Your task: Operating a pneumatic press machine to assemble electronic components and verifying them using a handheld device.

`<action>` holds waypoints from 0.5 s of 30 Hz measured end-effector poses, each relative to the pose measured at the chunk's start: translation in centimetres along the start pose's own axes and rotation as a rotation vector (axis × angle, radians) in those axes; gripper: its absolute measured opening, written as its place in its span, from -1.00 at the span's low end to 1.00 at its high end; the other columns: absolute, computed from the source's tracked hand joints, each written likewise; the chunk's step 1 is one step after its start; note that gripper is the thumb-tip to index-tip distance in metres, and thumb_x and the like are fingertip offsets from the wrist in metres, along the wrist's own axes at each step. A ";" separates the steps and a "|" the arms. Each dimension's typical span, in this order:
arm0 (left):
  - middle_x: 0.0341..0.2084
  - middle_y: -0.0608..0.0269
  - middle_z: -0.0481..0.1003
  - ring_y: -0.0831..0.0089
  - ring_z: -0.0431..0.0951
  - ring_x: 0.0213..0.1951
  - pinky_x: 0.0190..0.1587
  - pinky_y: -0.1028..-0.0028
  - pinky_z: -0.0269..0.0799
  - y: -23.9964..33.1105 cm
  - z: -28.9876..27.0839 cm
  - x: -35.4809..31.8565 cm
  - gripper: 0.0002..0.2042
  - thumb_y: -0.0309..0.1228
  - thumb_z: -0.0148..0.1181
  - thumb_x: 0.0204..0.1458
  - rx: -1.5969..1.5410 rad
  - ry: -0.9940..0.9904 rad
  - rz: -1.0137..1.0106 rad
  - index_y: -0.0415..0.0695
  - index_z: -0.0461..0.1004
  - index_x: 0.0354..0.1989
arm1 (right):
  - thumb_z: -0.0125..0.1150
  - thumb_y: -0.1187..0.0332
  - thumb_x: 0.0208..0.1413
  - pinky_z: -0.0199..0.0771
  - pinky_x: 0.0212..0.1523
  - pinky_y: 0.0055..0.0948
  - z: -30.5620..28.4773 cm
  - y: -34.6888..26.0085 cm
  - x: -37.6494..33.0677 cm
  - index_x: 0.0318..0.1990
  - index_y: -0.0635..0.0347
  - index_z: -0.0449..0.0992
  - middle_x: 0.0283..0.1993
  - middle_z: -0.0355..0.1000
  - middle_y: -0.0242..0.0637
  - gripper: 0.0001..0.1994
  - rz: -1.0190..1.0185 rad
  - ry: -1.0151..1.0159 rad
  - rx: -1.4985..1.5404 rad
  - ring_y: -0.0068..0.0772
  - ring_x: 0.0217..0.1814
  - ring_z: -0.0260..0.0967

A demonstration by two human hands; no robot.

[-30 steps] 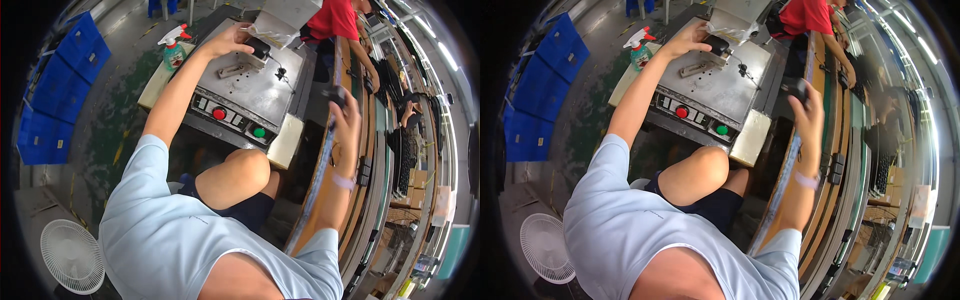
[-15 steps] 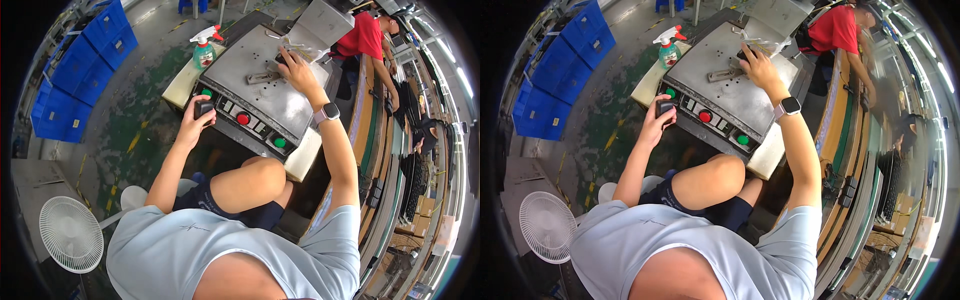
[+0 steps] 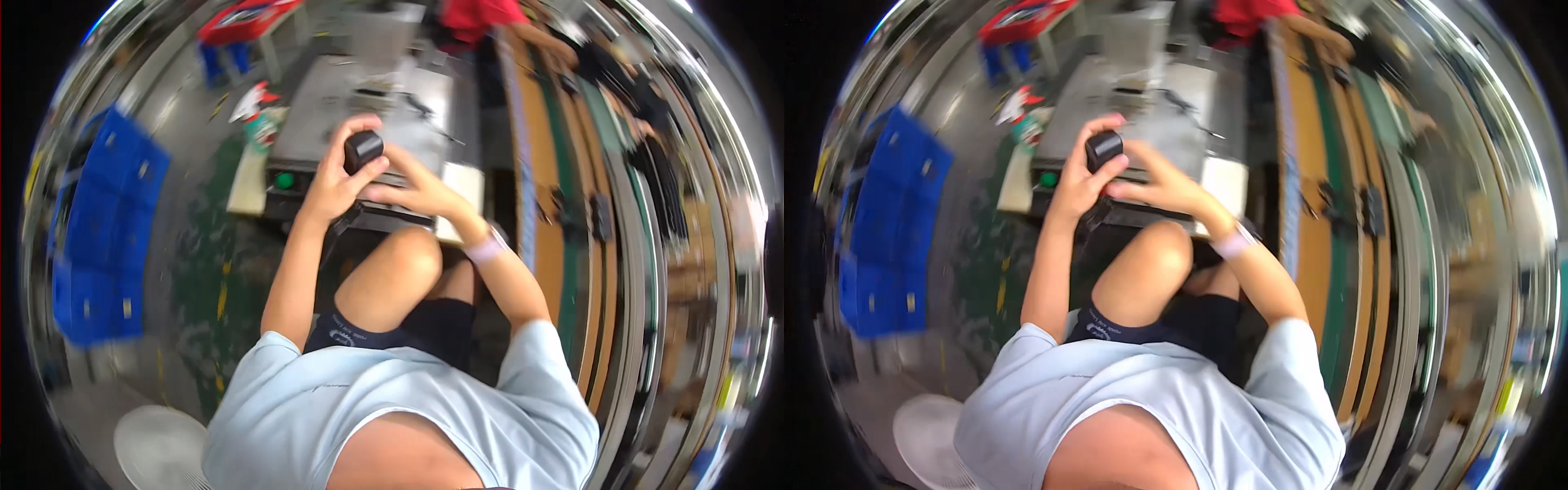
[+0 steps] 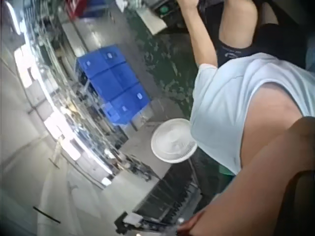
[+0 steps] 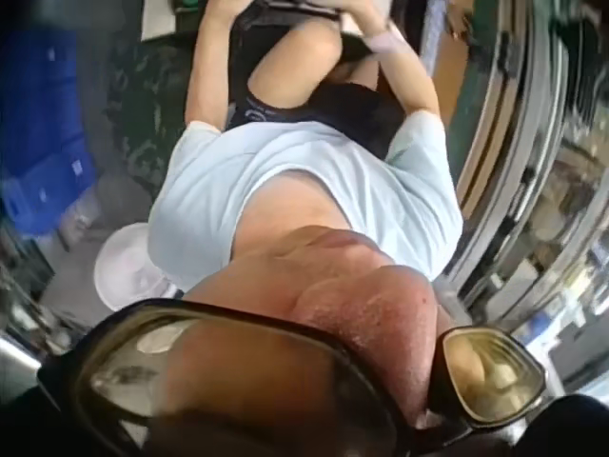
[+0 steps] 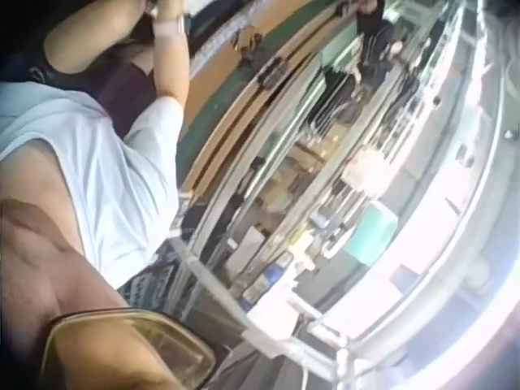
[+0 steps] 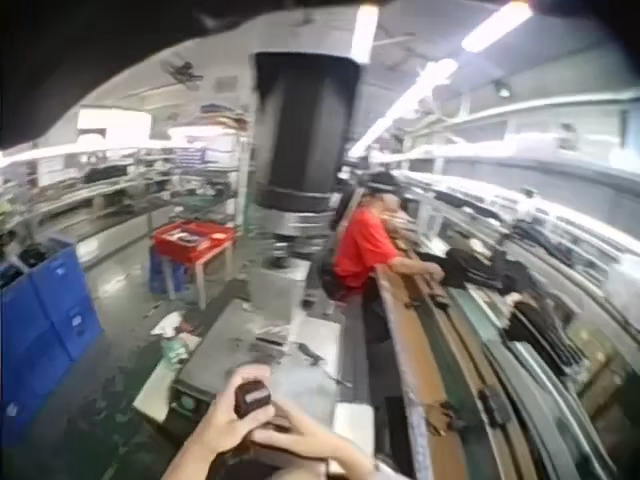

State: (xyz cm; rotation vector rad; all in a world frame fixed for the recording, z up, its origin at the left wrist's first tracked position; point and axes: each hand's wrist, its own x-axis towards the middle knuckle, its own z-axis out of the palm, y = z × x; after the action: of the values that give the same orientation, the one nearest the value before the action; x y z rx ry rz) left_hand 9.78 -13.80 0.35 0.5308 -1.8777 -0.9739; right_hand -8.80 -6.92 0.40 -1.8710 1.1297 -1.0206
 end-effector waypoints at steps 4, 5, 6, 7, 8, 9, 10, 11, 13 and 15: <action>0.30 -0.01 0.14 0.15 0.18 0.27 0.32 0.27 0.02 6.5 3.8 2.2 -0.40 -0.36 0.07 0.11 0.116 0.031 0.171 -0.30 0.09 0.32 | 0.13 0.33 0.24 0.40 -0.44 -0.61 -3.6 -4.7 -2.2 -0.12 0.24 0.42 -0.36 0.48 -0.33 -0.82 0.094 0.123 0.636 -0.63 -0.47 0.36; 0.28 -0.02 0.17 0.13 0.20 0.26 0.32 0.27 0.04 7.6 4.3 1.3 -0.41 -0.36 0.06 0.10 0.052 0.014 0.187 -0.29 0.11 0.31 | 0.14 0.32 0.23 0.39 -0.44 -0.61 -6.4 -5.7 -4.2 -0.11 0.23 0.42 -0.36 0.49 -0.32 -0.80 0.096 0.235 0.473 -0.63 -0.48 0.35; 0.26 -0.02 0.20 0.12 0.22 0.25 0.31 0.26 0.05 8.3 4.8 0.1 -0.42 -0.35 0.05 0.09 -0.004 0.001 0.196 -0.29 0.13 0.30 | 0.16 0.31 0.22 0.39 -0.45 -0.61 -9.4 -6.7 -6.8 -0.09 0.23 0.42 -0.35 0.50 -0.31 -0.79 0.102 0.334 0.315 -0.63 -0.48 0.34; 0.24 -0.02 0.23 0.11 0.24 0.23 0.31 0.26 0.07 8.6 5.2 -1.6 -0.42 -0.36 0.06 0.08 0.001 -0.087 0.145 -0.29 0.15 0.29 | 0.21 0.29 0.17 0.38 -0.45 -0.61 -11.6 -7.5 -9.6 -0.07 0.22 0.42 -0.34 0.52 -0.30 -0.74 0.088 0.556 0.240 -0.60 -0.49 0.35; 0.22 -0.02 0.25 0.10 0.26 0.22 0.30 0.25 0.09 8.7 5.7 -3.3 -0.41 -0.36 0.06 0.06 0.014 -0.168 0.092 -0.29 0.16 0.28 | 0.26 0.29 0.10 0.36 -0.46 -0.61 -14.2 -8.0 -11.8 -0.11 0.21 0.45 -0.36 0.52 -0.30 -0.73 0.075 0.701 0.104 -0.57 -0.49 0.33; 0.21 -0.03 0.28 0.07 0.30 0.19 0.28 0.23 0.13 8.4 6.8 -4.9 -0.41 -0.34 0.09 0.03 0.009 -0.224 0.057 -0.27 0.20 0.27 | 0.27 0.27 0.10 0.30 -0.47 -0.62 -16.4 -8.8 -15.0 -0.12 0.20 0.46 -0.39 0.48 -0.33 -0.74 0.134 0.842 -0.197 -0.57 -0.48 0.31; 0.22 -0.05 0.26 0.05 0.29 0.20 0.27 0.22 0.15 8.0 7.9 -6.4 -0.41 -0.33 0.10 0.02 0.077 -0.289 0.043 -0.24 0.20 0.27 | 0.27 0.24 0.10 0.24 -0.47 -0.63 -18.7 -9.6 -18.6 -0.14 0.19 0.48 -0.41 0.44 -0.37 -0.74 0.134 0.939 -0.506 -0.56 -0.47 0.29; 0.24 -0.06 0.25 0.02 0.28 0.20 0.27 0.21 0.16 7.6 8.6 -7.6 -0.40 -0.31 0.11 0.02 0.146 -0.390 -0.014 -0.21 0.21 0.28 | 0.30 0.18 0.08 0.23 -0.47 -0.57 -21.0 -10.0 -21.6 -0.12 0.16 0.50 -0.43 0.43 -0.40 -0.69 0.194 1.008 -0.913 -0.55 -0.48 0.28; 0.25 -0.06 0.24 0.01 0.27 0.21 0.26 0.20 0.16 6.9 8.4 -9.2 -0.40 -0.30 0.12 0.02 0.171 -0.380 0.031 -0.19 0.21 0.28 | 0.23 -0.01 0.10 0.37 -0.40 -0.39 -24.4 -10.8 -28.9 -0.13 0.21 0.51 -0.40 0.50 -0.22 -0.57 0.602 1.063 -1.280 -0.33 -0.44 0.40; 0.27 -0.06 0.21 -0.02 0.25 0.23 0.26 0.18 0.16 6.6 7.8 -10.9 -0.39 -0.28 0.15 0.01 0.258 -0.371 0.013 -0.14 0.22 0.29 | 0.16 -0.13 0.09 0.44 -0.32 -0.25 -26.4 -10.6 -35.6 -0.15 0.22 0.53 -0.30 0.55 -0.10 -0.48 1.197 1.132 -1.466 -0.11 -0.31 0.50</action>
State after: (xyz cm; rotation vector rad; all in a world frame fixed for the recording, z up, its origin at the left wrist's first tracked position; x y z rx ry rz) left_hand 8.36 0.86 -2.19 0.5126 -2.3574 -0.8689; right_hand -39.27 25.04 11.70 -0.5620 3.6495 -0.3014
